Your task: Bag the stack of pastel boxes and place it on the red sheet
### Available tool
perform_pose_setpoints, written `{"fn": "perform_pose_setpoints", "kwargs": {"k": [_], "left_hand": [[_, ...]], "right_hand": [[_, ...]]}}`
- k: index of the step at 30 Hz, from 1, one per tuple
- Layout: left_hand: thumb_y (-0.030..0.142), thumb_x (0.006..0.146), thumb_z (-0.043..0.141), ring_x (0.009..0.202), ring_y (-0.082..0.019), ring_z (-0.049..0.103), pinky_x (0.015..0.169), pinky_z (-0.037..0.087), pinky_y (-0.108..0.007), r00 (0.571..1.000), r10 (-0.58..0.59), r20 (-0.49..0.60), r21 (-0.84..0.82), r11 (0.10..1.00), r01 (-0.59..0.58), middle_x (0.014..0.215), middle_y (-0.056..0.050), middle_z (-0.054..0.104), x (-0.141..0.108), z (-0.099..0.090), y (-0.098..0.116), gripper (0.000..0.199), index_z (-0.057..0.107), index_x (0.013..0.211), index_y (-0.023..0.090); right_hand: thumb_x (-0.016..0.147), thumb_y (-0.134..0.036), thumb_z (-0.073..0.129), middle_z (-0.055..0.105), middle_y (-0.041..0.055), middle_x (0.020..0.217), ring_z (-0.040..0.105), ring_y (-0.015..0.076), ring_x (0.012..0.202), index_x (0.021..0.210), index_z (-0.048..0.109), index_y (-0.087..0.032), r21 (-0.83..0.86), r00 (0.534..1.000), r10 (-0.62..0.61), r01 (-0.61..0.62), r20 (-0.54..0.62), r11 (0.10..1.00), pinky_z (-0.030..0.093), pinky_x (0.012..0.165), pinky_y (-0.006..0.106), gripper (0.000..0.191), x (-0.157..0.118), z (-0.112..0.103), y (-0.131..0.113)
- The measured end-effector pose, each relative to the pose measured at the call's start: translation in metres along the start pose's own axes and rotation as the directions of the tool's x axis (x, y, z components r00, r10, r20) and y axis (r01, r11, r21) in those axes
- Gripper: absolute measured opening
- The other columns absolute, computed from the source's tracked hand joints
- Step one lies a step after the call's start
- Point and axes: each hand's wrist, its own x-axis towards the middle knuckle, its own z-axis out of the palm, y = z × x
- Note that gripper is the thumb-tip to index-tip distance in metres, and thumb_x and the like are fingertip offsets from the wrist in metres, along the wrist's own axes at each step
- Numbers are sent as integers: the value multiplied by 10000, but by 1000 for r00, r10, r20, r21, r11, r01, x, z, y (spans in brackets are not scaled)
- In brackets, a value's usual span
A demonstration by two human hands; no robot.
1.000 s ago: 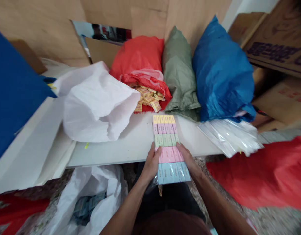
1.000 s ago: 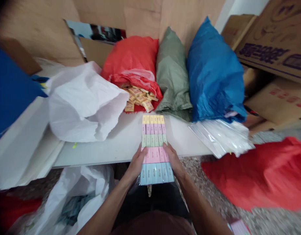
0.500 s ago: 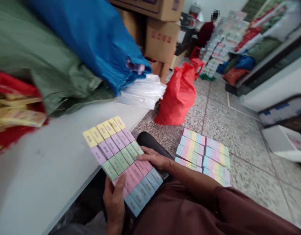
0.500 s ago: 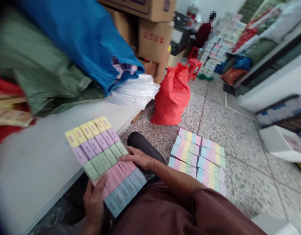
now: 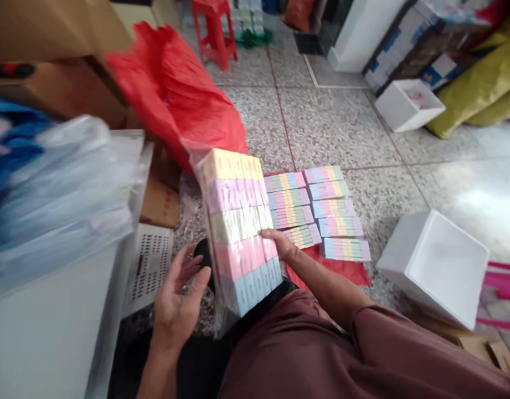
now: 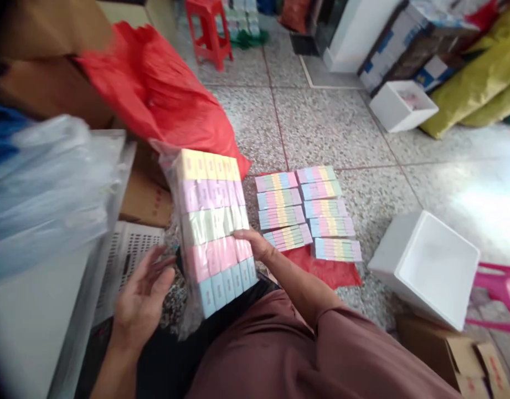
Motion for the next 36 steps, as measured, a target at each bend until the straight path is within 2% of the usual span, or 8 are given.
{"fn": "perform_pose_setpoints", "kwargs": {"k": [3, 6, 11, 14, 17, 21, 26, 36], "left_hand": [[545, 819, 776, 1141, -279, 706, 1111, 524, -463, 998, -32, -46, 171, 985, 39, 1336, -89, 697, 47, 1, -10, 660, 638, 1392, 247], [546, 808, 770, 1132, -265, 711, 1143, 500, -452, 994, -96, -42, 250, 963, 104, 1286, -68, 725, 77, 2, -32, 600, 680, 1325, 255], [605, 727, 741, 1081, -298, 719, 1002, 583, -428, 947, -308, 89, 422, 873, 244, 1142, -107, 762, 84, 26, -63, 645, 731, 1220, 188], [678, 734, 687, 964, -299, 722, 931, 596, -456, 949, -306, 83, 548, 809, 213, 1082, -121, 750, 78, 47, -73, 710, 729, 1231, 173], [719, 795, 620, 1133, -346, 668, 1063, 516, -518, 995, -30, 92, 634, 772, -35, 1272, -179, 683, 74, 69, -78, 760, 697, 1283, 141], [658, 886, 598, 1452, -435, 416, 1216, 319, -605, 946, 223, 236, 719, 615, -324, 1544, -234, 484, 72, 103, -81, 712, 660, 1334, 109], [566, 913, 647, 1465, -473, 358, 1190, 298, -655, 924, 312, 222, 799, 484, -356, 1515, -183, 532, 77, 131, -81, 509, 738, 1197, 154], [489, 929, 661, 1406, -394, 454, 1197, 325, -573, 897, 393, 204, 801, 460, -384, 1420, -149, 610, 84, 129, -88, 375, 754, 1109, 174]], "right_hand": [[667, -448, 822, 787, 115, 1044, 737, 343, 1004, 1073, 731, -147, 105, 982, -80, 99, -170, 990, 586, 948, 503, 513, -5, -65, -20], [721, -430, 786, 784, 111, 1109, 733, 331, 1073, 1129, 712, -150, 171, 910, -175, 254, -377, 952, 575, 1013, 490, 499, -24, -131, -25], [800, -353, 742, 786, 96, 1132, 735, 291, 1110, 1188, 679, -152, 198, 690, -201, 453, -695, 869, 570, 1057, 424, 442, -81, -220, 13], [806, -327, 726, 803, 82, 1023, 753, 287, 1066, 1154, 679, -163, 215, 553, -117, 498, -825, 840, 595, 1021, 426, 388, -114, -254, 56], [801, -328, 717, 805, 83, 939, 764, 305, 1029, 1110, 685, -169, 256, 471, -16, 507, -882, 823, 616, 976, 456, 349, -136, -272, 99], [812, -353, 685, 803, 88, 931, 769, 320, 1006, 1100, 690, -174, 318, 446, 67, 519, -893, 794, 629, 935, 492, 339, -141, -284, 139], [847, -381, 650, 805, 84, 992, 770, 304, 1002, 1126, 697, -177, 362, 461, 91, 544, -883, 757, 631, 930, 478, 349, -127, -300, 163], [838, -321, 672, 805, 45, 934, 782, 255, 876, 1118, 680, -190, 367, 441, 120, 533, -889, 762, 654, 875, 411, 309, -112, -327, 179]]}}
